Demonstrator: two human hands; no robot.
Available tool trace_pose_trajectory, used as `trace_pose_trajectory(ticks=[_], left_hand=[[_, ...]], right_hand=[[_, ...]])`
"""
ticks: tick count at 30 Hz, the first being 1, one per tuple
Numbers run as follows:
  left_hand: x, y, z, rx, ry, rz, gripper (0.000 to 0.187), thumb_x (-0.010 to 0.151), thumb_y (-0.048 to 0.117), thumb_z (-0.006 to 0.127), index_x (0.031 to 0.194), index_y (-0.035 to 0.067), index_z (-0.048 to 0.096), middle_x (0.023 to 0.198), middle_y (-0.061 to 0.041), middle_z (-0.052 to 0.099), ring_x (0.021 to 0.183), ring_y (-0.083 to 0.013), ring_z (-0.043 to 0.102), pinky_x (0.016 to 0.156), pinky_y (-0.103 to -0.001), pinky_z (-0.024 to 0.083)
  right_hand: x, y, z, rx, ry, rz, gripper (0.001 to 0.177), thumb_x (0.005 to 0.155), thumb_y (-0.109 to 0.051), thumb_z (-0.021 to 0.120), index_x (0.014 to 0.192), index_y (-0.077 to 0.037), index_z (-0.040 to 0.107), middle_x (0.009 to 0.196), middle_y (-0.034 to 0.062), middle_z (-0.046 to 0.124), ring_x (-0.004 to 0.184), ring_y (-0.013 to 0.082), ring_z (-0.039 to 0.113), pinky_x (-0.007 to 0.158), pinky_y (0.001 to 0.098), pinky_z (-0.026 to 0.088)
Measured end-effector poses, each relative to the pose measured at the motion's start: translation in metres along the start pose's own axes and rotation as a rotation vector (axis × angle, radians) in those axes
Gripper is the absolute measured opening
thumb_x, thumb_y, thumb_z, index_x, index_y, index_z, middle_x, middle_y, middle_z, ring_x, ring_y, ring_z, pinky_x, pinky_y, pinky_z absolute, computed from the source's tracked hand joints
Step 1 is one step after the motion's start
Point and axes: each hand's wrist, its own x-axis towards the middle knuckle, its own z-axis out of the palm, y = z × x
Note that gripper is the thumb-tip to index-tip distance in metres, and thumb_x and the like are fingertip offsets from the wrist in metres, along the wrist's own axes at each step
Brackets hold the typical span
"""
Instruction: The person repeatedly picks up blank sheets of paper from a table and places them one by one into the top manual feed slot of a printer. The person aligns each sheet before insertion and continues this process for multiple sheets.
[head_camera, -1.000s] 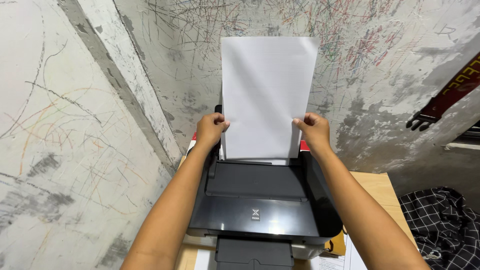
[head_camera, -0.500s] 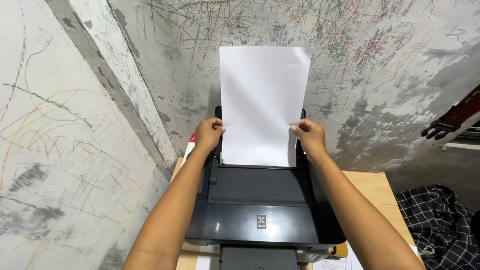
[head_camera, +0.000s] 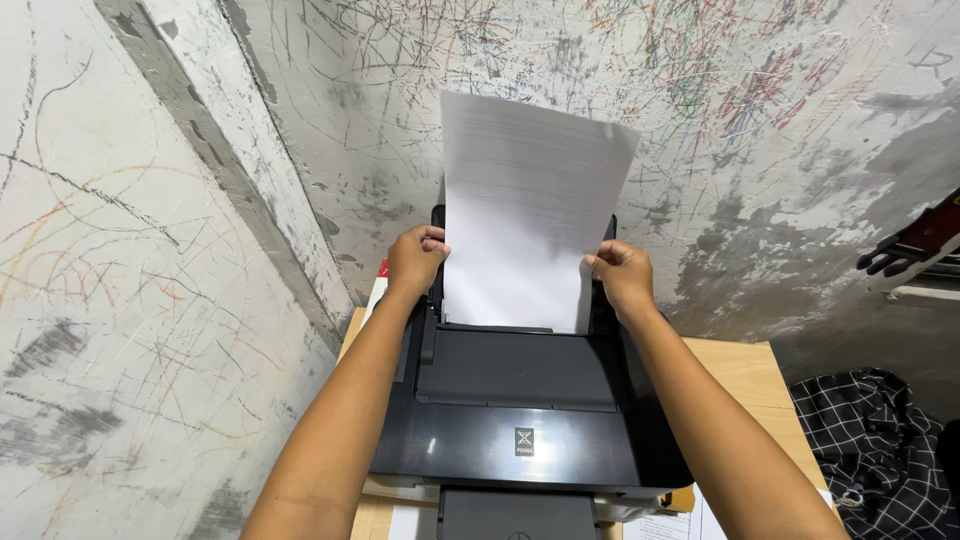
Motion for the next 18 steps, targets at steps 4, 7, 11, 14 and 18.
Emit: trace_pose_trajectory(ticks=[4, 7, 11, 14, 18], left_hand=[[-0.002, 0.002, 0.002, -0.012, 0.012, 0.057, 0.028, 0.085, 0.007, 0.074, 0.113, 0.009, 0.072, 0.088, 0.0, 0.078, 0.078, -0.0113, 0.073, 0.071, -0.029, 0.057], [-0.001, 0.001, 0.007, -0.023, -0.003, 0.09, 0.03, 0.084, 0.007, 0.075, 0.115, 0.009, 0.072, 0.089, -0.001, 0.079, 0.08, -0.0119, 0.074, 0.075, -0.028, 0.058], [-0.001, -0.003, 0.011, 0.008, -0.018, 0.087, 0.03, 0.085, 0.008, 0.075, 0.115, 0.009, 0.071, 0.088, -0.002, 0.078, 0.082, -0.012, 0.073, 0.076, -0.029, 0.057], [-0.002, -0.008, 0.011, -0.003, -0.013, 0.094, 0.031, 0.085, 0.007, 0.075, 0.115, 0.008, 0.071, 0.088, -0.002, 0.078, 0.083, -0.0123, 0.074, 0.077, -0.029, 0.058], [-0.004, -0.014, 0.007, -0.006, 0.006, 0.084, 0.03, 0.085, 0.006, 0.075, 0.114, 0.006, 0.072, 0.089, -0.003, 0.078, 0.083, -0.0137, 0.074, 0.078, -0.031, 0.058]], right_hand=[[0.001, 0.011, -0.002, 0.036, 0.022, 0.039, 0.003, 0.09, -0.003, 0.073, 0.093, -0.004, 0.075, 0.082, 0.0019, 0.072, 0.072, 0.0095, 0.063, 0.068, 0.0252, 0.054], [0.004, 0.017, -0.006, 0.064, 0.042, 0.024, 0.006, 0.089, -0.002, 0.074, 0.095, -0.003, 0.075, 0.084, 0.0027, 0.073, 0.073, 0.0099, 0.064, 0.068, 0.0256, 0.053], [0.004, 0.016, -0.011, -0.024, 0.056, 0.023, 0.009, 0.089, -0.004, 0.075, 0.098, -0.005, 0.076, 0.085, 0.0023, 0.073, 0.073, 0.0096, 0.064, 0.066, 0.0258, 0.052], [-0.002, 0.01, -0.01, -0.084, 0.057, 0.037, 0.009, 0.089, -0.006, 0.076, 0.098, -0.005, 0.078, 0.085, 0.0034, 0.074, 0.073, 0.011, 0.063, 0.065, 0.027, 0.05], [-0.009, 0.004, -0.005, -0.125, 0.063, 0.024, 0.01, 0.089, -0.009, 0.077, 0.098, -0.006, 0.078, 0.085, 0.0033, 0.074, 0.074, 0.0106, 0.065, 0.067, 0.0263, 0.052]])
